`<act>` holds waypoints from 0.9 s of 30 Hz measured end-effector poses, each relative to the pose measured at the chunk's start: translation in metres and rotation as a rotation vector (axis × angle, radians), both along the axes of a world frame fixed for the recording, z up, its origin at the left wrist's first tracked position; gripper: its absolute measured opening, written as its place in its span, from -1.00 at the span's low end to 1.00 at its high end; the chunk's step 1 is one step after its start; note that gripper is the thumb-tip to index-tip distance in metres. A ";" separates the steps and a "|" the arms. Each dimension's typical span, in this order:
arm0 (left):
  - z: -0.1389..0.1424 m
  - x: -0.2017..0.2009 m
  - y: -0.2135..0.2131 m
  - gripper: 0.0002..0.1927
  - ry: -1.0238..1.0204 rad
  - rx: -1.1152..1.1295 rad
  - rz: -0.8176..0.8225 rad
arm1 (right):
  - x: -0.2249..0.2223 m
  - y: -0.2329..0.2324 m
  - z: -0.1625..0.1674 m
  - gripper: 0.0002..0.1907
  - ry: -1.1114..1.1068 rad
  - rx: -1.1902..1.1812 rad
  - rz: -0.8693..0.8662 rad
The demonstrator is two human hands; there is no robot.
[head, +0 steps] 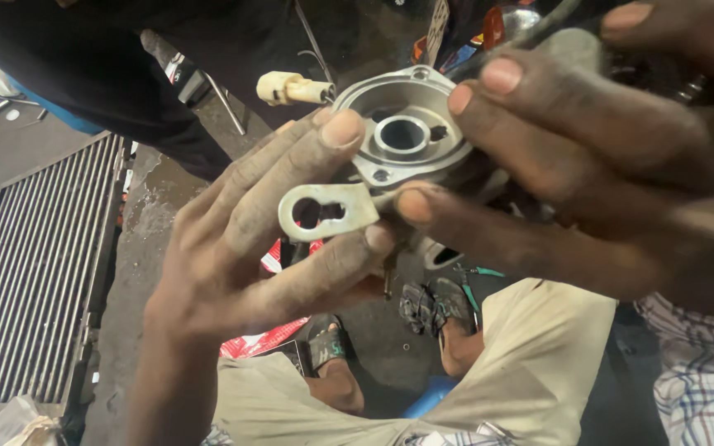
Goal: The person sits on the floor and disassembles a motorcycle carburetor, removes a small internal component, and then applies sealant to the mating surface of the carburetor body using a tube and a small tool.
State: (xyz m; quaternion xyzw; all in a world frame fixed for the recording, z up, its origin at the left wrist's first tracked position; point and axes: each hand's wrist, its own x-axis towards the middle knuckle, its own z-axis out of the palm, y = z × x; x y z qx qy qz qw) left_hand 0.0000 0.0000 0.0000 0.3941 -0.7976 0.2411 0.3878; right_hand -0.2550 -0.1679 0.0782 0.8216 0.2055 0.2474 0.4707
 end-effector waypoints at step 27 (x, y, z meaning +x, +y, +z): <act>-0.209 -0.040 -0.007 0.04 1.769 0.564 -0.680 | 0.047 0.034 -0.134 -0.54 0.105 0.775 -0.063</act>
